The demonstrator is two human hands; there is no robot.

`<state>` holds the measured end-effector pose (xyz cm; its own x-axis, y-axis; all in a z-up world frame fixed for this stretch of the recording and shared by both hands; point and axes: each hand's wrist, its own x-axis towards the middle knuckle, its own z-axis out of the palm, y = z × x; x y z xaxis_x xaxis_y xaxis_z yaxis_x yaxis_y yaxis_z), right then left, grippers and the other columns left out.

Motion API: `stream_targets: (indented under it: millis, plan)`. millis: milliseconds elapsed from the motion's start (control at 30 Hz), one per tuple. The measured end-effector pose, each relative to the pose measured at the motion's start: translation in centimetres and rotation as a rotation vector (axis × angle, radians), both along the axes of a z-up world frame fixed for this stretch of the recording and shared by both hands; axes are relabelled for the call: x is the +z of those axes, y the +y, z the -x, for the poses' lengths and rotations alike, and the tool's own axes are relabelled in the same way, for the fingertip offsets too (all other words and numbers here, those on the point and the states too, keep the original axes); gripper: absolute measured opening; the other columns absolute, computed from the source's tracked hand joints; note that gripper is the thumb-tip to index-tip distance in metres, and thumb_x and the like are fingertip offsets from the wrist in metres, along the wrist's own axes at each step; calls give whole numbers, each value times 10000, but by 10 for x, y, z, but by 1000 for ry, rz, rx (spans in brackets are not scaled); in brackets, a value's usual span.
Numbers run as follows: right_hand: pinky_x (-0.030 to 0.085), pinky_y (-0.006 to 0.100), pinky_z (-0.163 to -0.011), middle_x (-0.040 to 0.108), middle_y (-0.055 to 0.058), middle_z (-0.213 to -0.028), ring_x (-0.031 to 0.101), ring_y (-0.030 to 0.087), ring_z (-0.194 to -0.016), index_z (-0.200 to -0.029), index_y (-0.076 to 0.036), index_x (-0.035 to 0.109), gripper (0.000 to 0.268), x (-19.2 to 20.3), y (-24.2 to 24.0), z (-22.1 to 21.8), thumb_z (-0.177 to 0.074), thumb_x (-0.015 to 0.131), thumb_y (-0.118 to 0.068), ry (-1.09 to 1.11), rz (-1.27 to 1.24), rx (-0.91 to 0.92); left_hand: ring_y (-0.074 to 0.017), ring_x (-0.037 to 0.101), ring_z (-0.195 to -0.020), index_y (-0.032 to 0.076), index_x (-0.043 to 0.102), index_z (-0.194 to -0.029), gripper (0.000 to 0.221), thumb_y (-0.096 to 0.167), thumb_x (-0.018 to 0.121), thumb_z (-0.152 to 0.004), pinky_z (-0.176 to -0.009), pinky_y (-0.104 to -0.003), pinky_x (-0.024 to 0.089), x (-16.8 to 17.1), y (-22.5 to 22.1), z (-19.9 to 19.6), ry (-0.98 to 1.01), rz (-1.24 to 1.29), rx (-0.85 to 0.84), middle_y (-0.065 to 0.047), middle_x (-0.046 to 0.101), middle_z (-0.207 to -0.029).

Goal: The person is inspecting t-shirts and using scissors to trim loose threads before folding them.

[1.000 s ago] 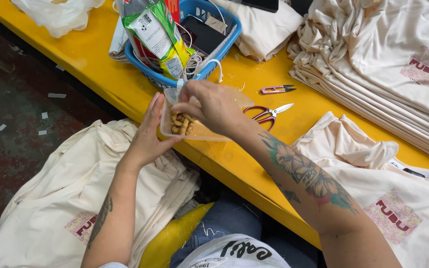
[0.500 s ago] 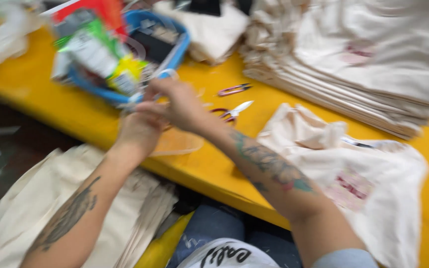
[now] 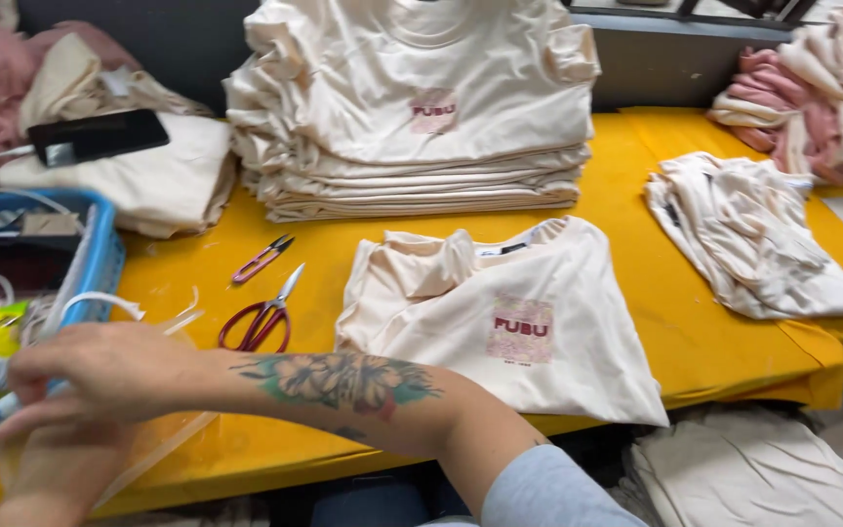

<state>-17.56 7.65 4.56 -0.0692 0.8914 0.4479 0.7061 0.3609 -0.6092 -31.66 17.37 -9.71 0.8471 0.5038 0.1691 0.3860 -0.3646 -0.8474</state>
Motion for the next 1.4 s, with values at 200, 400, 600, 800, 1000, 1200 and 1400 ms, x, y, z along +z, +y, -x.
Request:
stream_targets:
  millis: [200,400,600,800,1000,1200,1400]
  plan:
    - [579,385,-713,694,-32,-894,693,186,-940,-839,-265,543,563,4,-5,-3,-737,334,-778,66,-16,76,-64,584,-760,230,600,-744,351,524,789,-773,-802,-218,455,67,14,-130,479,-406,1406,55,562,-766]
    - [535,374,-649,682,-60,-869,691,174,-893,-845,-280,534,525,-8,5,-1,-776,338,-762,58,-98,69,81,492,-936,358,681,-1187,237,300,644,-960,-915,-64,386,-68,91,-91,1014,-517,1443,130,396,-992]
    - [663,400,-869,793,-113,-1073,778,171,-1109,-994,-298,647,411,-44,34,-2,-836,448,-620,-28,-34,-39,39,619,-946,332,704,-901,154,383,803,-794,-883,-145,427,13,30,-120,492,-328,1171,152,698,-919]
    - [662,390,-863,766,-31,-1155,765,194,-1165,-1111,-292,612,361,-54,41,-9,-913,467,-557,-19,-83,-20,-43,687,-975,337,724,-1021,162,448,728,-904,-824,-243,513,21,17,-106,-123,24,476,125,734,-1031]
    - [525,375,-703,720,25,-791,695,189,-735,-854,-237,619,265,-28,33,-6,-802,583,-494,2,60,-32,-147,767,-1011,338,748,-1166,252,524,641,-1035,-755,-365,612,16,-6,55,-764,364,-35,88,777,-1166]
    - [558,509,-786,715,101,-852,728,371,-902,-958,-192,595,349,-7,11,-9,-893,705,-516,-25,-82,-64,-228,688,-917,294,749,-1068,205,386,661,-906,-737,-421,485,29,-9,50,-839,448,-159,35,640,-875]
    - [588,359,-835,726,-15,-871,750,214,-903,-926,-214,615,276,1,7,-11,-932,752,-453,55,-25,-56,-206,692,-967,308,737,-1171,289,428,628,-932,-790,-391,463,41,-13,34,-714,681,112,42,665,-948]
